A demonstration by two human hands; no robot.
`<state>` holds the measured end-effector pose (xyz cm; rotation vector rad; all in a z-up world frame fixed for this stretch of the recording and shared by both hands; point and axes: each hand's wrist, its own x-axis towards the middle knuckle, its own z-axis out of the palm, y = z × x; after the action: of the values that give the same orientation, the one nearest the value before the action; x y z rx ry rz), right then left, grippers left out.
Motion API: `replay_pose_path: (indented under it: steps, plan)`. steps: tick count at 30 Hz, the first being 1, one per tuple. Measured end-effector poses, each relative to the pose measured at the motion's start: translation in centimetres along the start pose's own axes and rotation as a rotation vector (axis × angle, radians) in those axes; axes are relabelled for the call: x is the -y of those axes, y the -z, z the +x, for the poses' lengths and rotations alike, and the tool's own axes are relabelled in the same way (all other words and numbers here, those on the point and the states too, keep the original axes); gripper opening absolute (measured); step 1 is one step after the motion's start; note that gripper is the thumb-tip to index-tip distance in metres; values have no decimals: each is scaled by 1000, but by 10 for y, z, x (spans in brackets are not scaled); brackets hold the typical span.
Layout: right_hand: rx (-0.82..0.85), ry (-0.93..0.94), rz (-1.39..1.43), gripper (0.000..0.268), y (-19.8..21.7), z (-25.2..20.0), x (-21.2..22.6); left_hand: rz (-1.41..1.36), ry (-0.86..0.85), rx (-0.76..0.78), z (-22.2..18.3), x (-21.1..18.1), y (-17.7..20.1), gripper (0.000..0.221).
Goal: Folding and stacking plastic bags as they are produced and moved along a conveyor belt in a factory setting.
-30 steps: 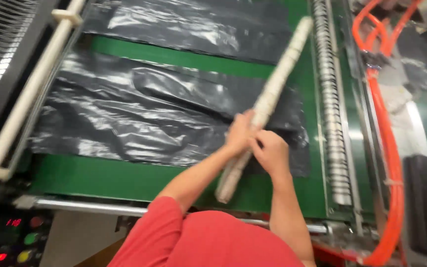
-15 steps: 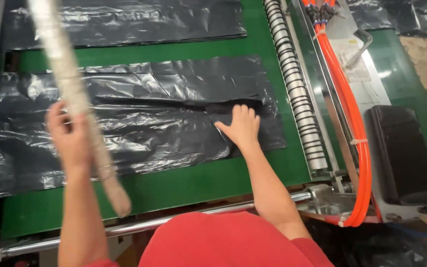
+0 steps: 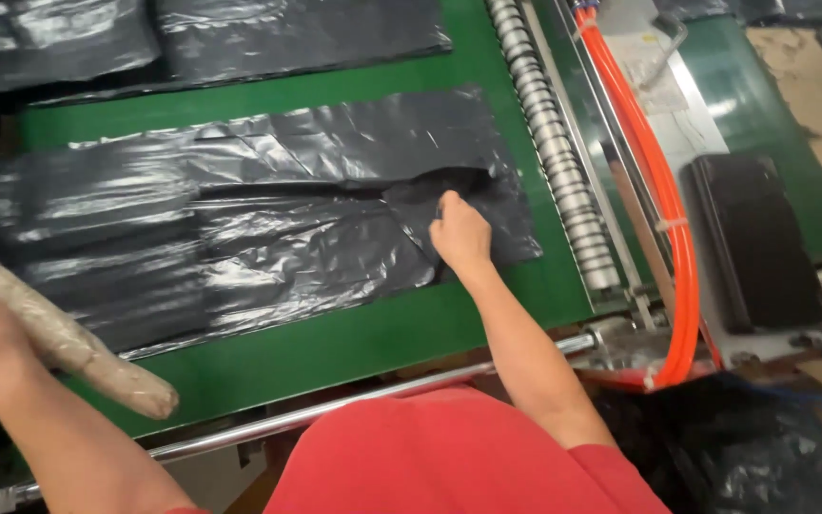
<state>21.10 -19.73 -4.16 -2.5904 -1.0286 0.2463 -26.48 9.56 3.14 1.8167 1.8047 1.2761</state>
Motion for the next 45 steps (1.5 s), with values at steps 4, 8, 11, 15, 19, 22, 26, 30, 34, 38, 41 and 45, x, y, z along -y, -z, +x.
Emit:
replay_pose_path:
  steps: [4, 8, 11, 15, 19, 22, 26, 30, 34, 38, 41, 45]
  plan:
    - [138, 88, -328, 59, -4, -20, 6, 269, -272, -103, 36, 66, -69, 50]
    - [28, 135, -364, 36, -39, -26, -8, 15, -257, -5, -59, -91, -129, 43]
    - [-104, 235, -442, 11, -46, -30, -18, 7, -556, 45, -135, -144, -183, 45]
    - [328, 38, -467, 42, -4, -48, -11, -10, -401, 590, -199, -200, -212, 46]
    - [443, 84, -342, 54, 73, -63, 40, 91, -367, 848, -231, -198, -238, 52]
    - [-118, 303, -185, 25, 46, -27, 41, -43, -301, 915, -222, -212, -215, 53]
    - [-428, 517, -247, 45, 3, 20, 29, -166, -264, 905, -181, -206, -184, 51]
    - [22, 253, -233, 78, -6, 19, 21, -466, -255, 666, -132, -183, -131, 49]
    - [267, 144, -241, 91, -14, 32, 14, -354, -204, 421, -74, -141, -67, 40]
    - [136, 172, -190, 83, 24, 19, 32, -215, -472, 91, -34, -83, -8, 38]
    - [161, 184, 42, 68, 73, -18, 48, 34, -456, -91, -20, -44, 19, 42]
    - [-326, 563, 332, 52, 94, -55, 51, 203, -447, -175, -9, -20, 23, 42]
